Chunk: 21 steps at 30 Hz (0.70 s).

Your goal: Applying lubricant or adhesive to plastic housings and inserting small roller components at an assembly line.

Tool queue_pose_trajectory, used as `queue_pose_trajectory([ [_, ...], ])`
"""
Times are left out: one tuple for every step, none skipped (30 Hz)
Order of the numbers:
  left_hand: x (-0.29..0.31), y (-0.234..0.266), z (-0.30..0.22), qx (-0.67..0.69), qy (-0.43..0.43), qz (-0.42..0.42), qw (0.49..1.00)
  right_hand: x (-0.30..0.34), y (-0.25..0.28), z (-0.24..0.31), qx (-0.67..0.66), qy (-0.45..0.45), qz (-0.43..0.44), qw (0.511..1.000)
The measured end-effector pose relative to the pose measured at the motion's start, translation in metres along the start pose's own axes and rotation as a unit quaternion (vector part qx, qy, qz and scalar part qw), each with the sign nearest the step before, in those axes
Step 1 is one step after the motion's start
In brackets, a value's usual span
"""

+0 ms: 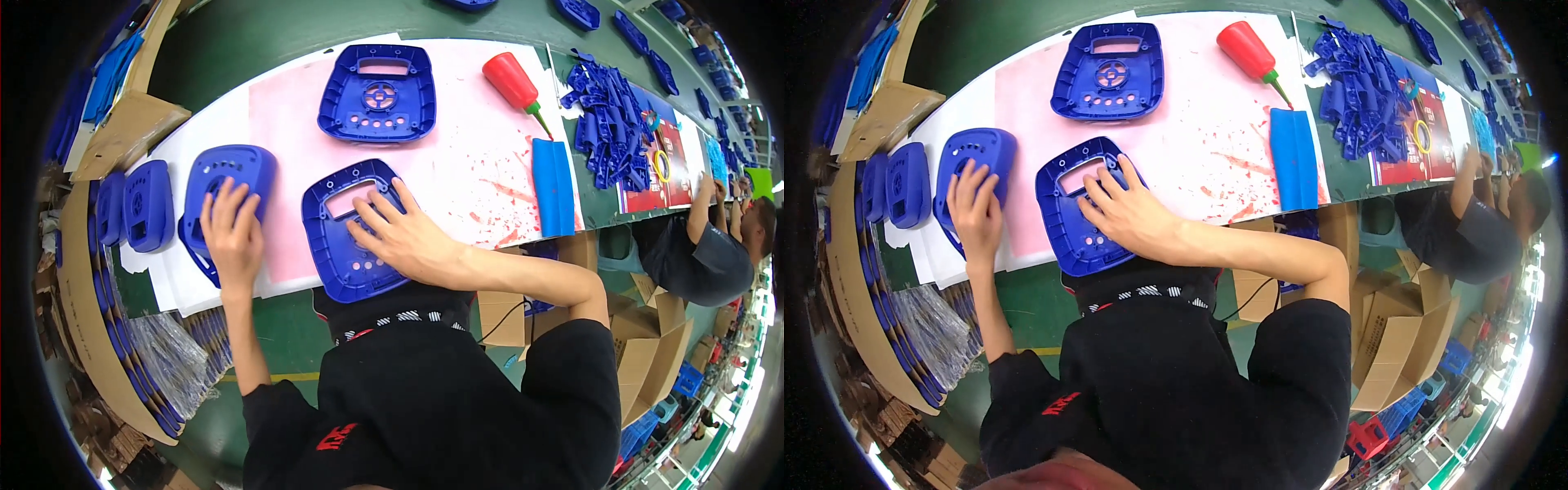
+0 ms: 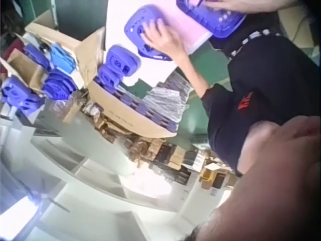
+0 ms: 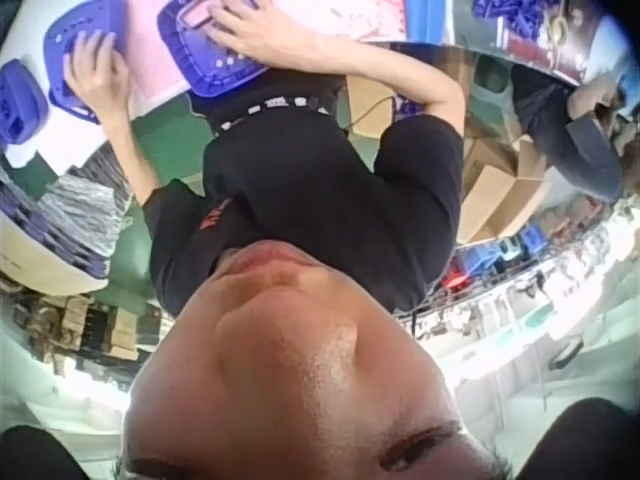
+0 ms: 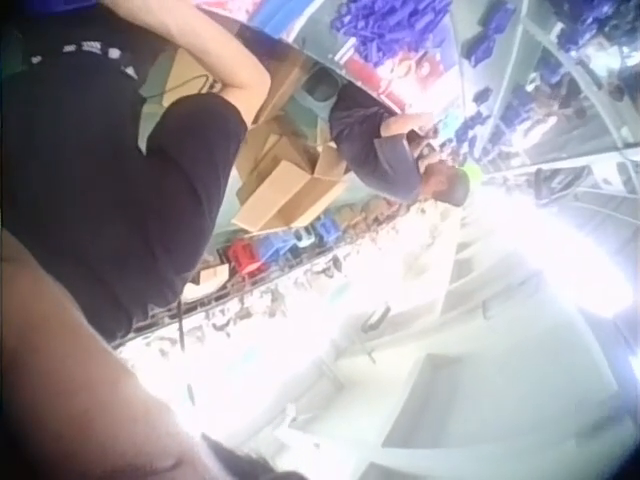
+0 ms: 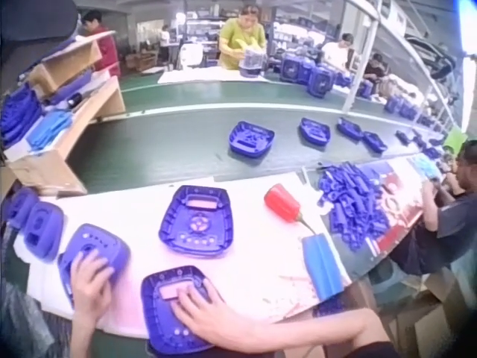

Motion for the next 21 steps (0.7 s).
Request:
queue_pose_trajectory([
  [-0.008,-0.004,0.005,-0.02,0.005,0.0,1.0,0.005,0.002,-0.002,0.005,-0.014,0.022,1.0],
  [-0.015,-0.005,0.009,-0.041,0.002,-0.008,0.999,0.008,0.004,-0.004,0.01,-0.022,0.019,1.0],
  [-0.02,-0.007,0.016,-0.04,0.007,-0.029,0.999,0.011,0.007,-0.008,0.012,-0.023,0.021,0.999],
  [-0.028,-0.007,0.016,-0.041,0.017,-0.057,0.997,0.014,0.011,-0.012,-0.018,-0.038,0.043,0.998],
  [-0.037,-0.007,0.015,-0.041,0.028,-0.085,0.995,0.017,0.017,-0.018,-0.049,-0.053,0.066,0.995],
  [-0.044,-0.006,0.007,-0.036,-0.004,-0.144,0.989,0.02,0.028,-0.028,-0.055,-0.027,0.002,0.998],
  [-0.049,-0.009,-0.006,-0.029,-0.002,-0.146,0.989,0.022,0.041,-0.04,-0.051,-0.03,0.007,0.998],
  [-0.053,-0.014,-0.021,0.047,-0.014,-0.116,0.992,0.025,0.058,-0.055,-0.163,-0.096,-0.03,0.982],
  [-0.058,-0.018,-0.034,0.121,-0.026,-0.088,0.988,0.03,0.069,-0.075,-0.268,-0.159,-0.07,0.948],
  [-0.065,-0.026,-0.046,0.166,-0.068,-0.056,0.982,0.034,0.076,-0.099,-0.223,-0.199,-0.15,0.942],
  [-0.068,-0.038,-0.055,0.205,-0.11,-0.022,0.972,0.037,0.082,-0.124,-0.179,-0.232,-0.23,0.928],
  [-0.07,-0.054,-0.057,0.233,-0.098,0.04,0.967,0.04,0.086,-0.152,-0.102,-0.3,-0.193,0.928],
  [-0.076,-0.061,-0.064,0.26,-0.088,0.089,0.957,0.045,0.085,-0.18,-0.026,-0.369,-0.154,0.916],
  [-0.078,-0.07,-0.062,0.33,-0.091,0.11,0.933,0.048,0.078,-0.205,0.044,-0.399,-0.145,0.904],
  [-0.08,-0.079,-0.059,0.399,-0.096,0.133,0.902,0.053,0.068,-0.227,0.113,-0.429,-0.134,0.886],
  [-0.083,-0.082,-0.058,0.405,-0.101,0.131,0.899,0.056,0.058,-0.244,0.119,-0.434,-0.131,0.884],
  [-0.088,-0.085,-0.057,0.437,-0.116,0.162,0.877,0.058,0.045,-0.261,0.1,-0.458,-0.061,0.881],
  [-0.091,-0.088,-0.058,0.468,-0.129,0.193,0.853,0.059,0.036,-0.274,0.079,-0.479,0.01,0.874],
  [-0.093,-0.088,-0.061,0.472,-0.132,0.191,0.85,0.061,0.036,-0.281,0.083,-0.481,0.012,0.872],
  [-0.096,-0.088,-0.066,0.461,-0.149,0.191,0.854,0.063,0.035,-0.287,0.038,-0.467,0.028,0.883],
  [-0.097,-0.089,-0.07,0.45,-0.167,0.191,0.856,0.066,0.033,-0.292,-0.008,-0.451,0.044,0.891],
])
Point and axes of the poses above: each hand's wrist, its own x-axis away from the middle knuckle, its own y-axis out of the back of the hand, z = x × y, the point moved 2 cm from there along -x, towards the middle knuckle, and after that the axes turned 6 degrees about z, right-handed, at the moved point
